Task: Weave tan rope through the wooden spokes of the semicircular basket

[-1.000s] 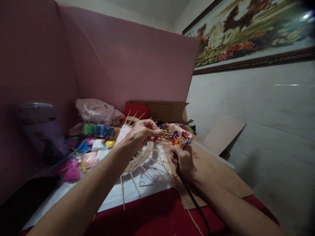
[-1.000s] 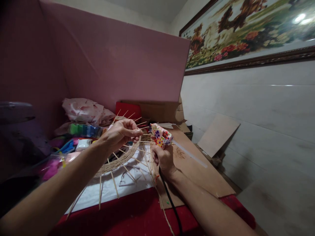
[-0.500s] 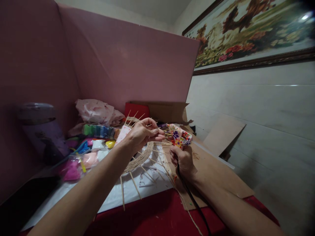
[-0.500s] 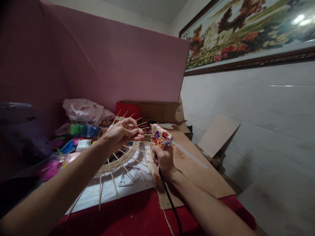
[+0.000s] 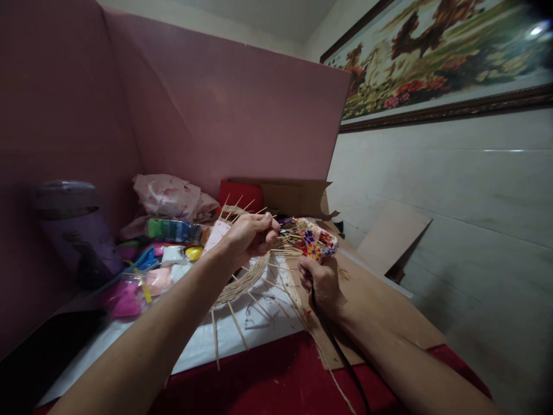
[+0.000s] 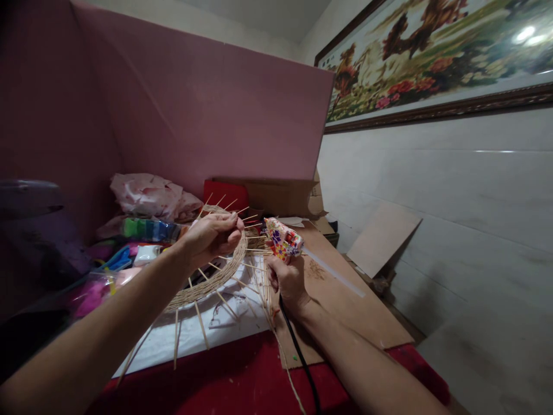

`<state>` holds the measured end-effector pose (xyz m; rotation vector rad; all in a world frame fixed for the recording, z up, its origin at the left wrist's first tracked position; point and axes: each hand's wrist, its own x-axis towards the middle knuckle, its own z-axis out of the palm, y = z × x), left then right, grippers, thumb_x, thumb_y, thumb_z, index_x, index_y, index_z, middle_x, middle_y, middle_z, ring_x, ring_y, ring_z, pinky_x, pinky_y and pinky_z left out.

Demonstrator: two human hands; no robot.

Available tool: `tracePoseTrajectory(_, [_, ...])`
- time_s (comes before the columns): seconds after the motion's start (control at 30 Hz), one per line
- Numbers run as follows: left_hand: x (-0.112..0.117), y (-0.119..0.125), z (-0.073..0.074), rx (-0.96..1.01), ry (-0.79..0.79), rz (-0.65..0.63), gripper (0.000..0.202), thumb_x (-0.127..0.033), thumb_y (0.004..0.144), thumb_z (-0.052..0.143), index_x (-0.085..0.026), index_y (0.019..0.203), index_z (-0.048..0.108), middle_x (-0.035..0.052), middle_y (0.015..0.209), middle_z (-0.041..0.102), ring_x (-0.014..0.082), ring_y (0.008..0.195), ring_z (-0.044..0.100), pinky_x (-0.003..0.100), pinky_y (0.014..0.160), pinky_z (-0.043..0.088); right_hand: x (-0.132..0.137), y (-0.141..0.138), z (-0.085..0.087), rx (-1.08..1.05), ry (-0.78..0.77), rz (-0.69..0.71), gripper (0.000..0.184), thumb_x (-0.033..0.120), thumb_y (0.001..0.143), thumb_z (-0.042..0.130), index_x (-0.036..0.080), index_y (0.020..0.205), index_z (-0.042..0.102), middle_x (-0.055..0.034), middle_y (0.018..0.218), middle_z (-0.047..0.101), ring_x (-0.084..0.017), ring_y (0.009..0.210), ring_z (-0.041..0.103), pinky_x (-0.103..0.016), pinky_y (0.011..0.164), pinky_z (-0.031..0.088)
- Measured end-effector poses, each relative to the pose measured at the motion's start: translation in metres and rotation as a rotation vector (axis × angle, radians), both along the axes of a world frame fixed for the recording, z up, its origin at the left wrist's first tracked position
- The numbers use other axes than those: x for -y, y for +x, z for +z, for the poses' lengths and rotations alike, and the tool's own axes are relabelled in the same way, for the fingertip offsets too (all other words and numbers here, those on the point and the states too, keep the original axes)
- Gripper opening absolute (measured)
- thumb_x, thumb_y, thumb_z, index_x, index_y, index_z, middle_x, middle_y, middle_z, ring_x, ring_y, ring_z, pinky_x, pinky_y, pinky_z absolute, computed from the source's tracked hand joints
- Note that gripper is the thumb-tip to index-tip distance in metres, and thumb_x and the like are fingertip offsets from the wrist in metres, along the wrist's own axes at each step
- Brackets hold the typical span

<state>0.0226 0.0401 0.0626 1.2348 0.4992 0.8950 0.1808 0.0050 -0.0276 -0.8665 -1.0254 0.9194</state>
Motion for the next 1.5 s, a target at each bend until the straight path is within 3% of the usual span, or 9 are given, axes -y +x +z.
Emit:
tracePoseTrajectory(0.1, [0.001, 0.001, -0.001, -0.018, 0.027, -0.028, 0.019, -0.029, 0.079, 0.053, -0.012, 0.07, 0.055, -0.0049, 0.045, 0.039, 0.0015, 0.032, 0.027, 0.016, 0.032, 0.012, 0.001, 0.0, 0.001, -0.002, 0.001, 0.004, 0.019, 0.024, 0.065, 0.058, 0.013, 0.08, 0.058, 0.0095, 0.04, 0.038, -0.004, 0.028, 0.026, -0.017, 0.025, 0.02])
tracePoseTrajectory(0.27, [0.004, 0.006, 0.001, 0.037, 0.084, 0.102, 0.01, -0.006, 0.063, 0.057, -0.012, 0.07, 0.054, -0.0017, 0.053, 0.049, 0.003, 0.039, 0.037, 0.016, 0.038, 0.021, 0.001, 0.0, 0.002, -0.006, -0.001, 0.023, 0.022, 0.024, 0.066, 0.057, 0.014, 0.086, 0.058, 0.0097, 0.04, 0.039, -0.004, 0.027, 0.026, -0.016, 0.026, 0.02])
tracePoseTrajectory(0.4, [0.003, 0.005, 0.003, 0.052, 0.087, 0.139, 0.003, -0.012, 0.062, 0.049, -0.014, 0.06, 0.05, -0.0025, 0.046, 0.044, 0.0037, 0.035, 0.031, 0.019, 0.036, 0.017, 0.0, 0.001, -0.001, -0.016, 0.004, 0.019, 0.01, 0.023, 0.066, 0.058, 0.015, 0.063, 0.054, 0.0087, 0.04, 0.038, -0.003, 0.027, 0.027, -0.017, 0.025, 0.02])
tracePoseTrajectory(0.5, [0.002, 0.004, 0.004, 0.013, 0.036, 0.102, 0.003, -0.014, 0.061, 0.046, -0.015, 0.059, 0.048, -0.0038, 0.044, 0.038, 0.0039, 0.034, 0.027, 0.019, 0.035, 0.013, -0.001, 0.001, -0.002, -0.003, -0.01, 0.014, 0.022, 0.024, 0.066, 0.058, 0.016, 0.049, 0.045, 0.0076, 0.039, 0.037, -0.003, 0.027, 0.028, -0.017, 0.025, 0.021])
tracePoseTrajectory(0.67, [0.004, 0.006, 0.004, -0.084, -0.036, 0.001, 0.004, -0.014, 0.063, 0.046, -0.017, 0.066, 0.048, -0.0068, 0.046, 0.029, 0.0028, 0.034, 0.018, 0.018, 0.035, 0.006, 0.001, -0.001, -0.001, 0.033, 0.033, 0.008, 0.013, 0.026, 0.067, 0.058, 0.013, 0.068, 0.057, 0.009, 0.038, 0.037, -0.003, 0.027, 0.027, -0.017, 0.026, 0.02])
tracePoseTrajectory(0.87, [0.008, 0.007, 0.001, -0.161, 0.054, -0.057, 0.008, -0.02, 0.074, 0.049, -0.015, 0.069, 0.051, -0.0083, 0.047, 0.025, 0.0014, 0.035, 0.016, 0.017, 0.036, 0.007, 0.003, -0.003, -0.002, 0.058, 0.047, -0.003, 0.022, 0.027, 0.065, 0.06, 0.011, 0.08, 0.06, 0.0096, 0.037, 0.037, -0.004, 0.028, 0.026, -0.017, 0.027, 0.019])
tracePoseTrajectory(1.03, [0.013, 0.011, 0.003, -0.161, 0.138, 0.045, 0.013, -0.023, 0.074, 0.056, -0.011, 0.069, 0.057, -0.0066, 0.044, 0.035, 0.0007, 0.034, 0.023, 0.017, 0.035, 0.01, 0.004, -0.003, -0.003, 0.034, 0.055, 0.03, 0.031, 0.025, 0.065, 0.06, 0.012, 0.093, 0.058, 0.01, 0.04, 0.038, -0.004, 0.028, 0.027, -0.017, 0.026, 0.021])
tracePoseTrajectory(1.2, [0.014, 0.011, 0.007, -0.151, 0.177, 0.15, 0.014, -0.022, 0.067, 0.064, -0.01, 0.063, 0.057, 0.0001, 0.048, 0.052, 0.0014, 0.033, 0.03, 0.018, 0.034, 0.013, 0.003, -0.002, -0.001, -0.025, 0.043, 0.049, 0.023, 0.023, 0.067, 0.059, 0.013, 0.088, 0.058, 0.0103, 0.039, 0.037, -0.004, 0.028, 0.025, -0.017, 0.026, 0.02])
tracePoseTrajectory(1.5, [0.005, 0.009, -0.001, -0.144, 0.178, 0.151, 0.012, -0.019, 0.069, 0.061, -0.01, 0.064, 0.056, 0.0034, 0.058, 0.059, 0.0011, 0.036, 0.033, 0.017, 0.036, 0.017, 0.006, -0.002, 0.002, -0.047, 0.071, 0.093, 0.02, 0.024, 0.069, 0.06, 0.013, 0.085, 0.058, 0.0095, 0.041, 0.038, -0.003, 0.029, 0.026, -0.016, 0.026, 0.021])
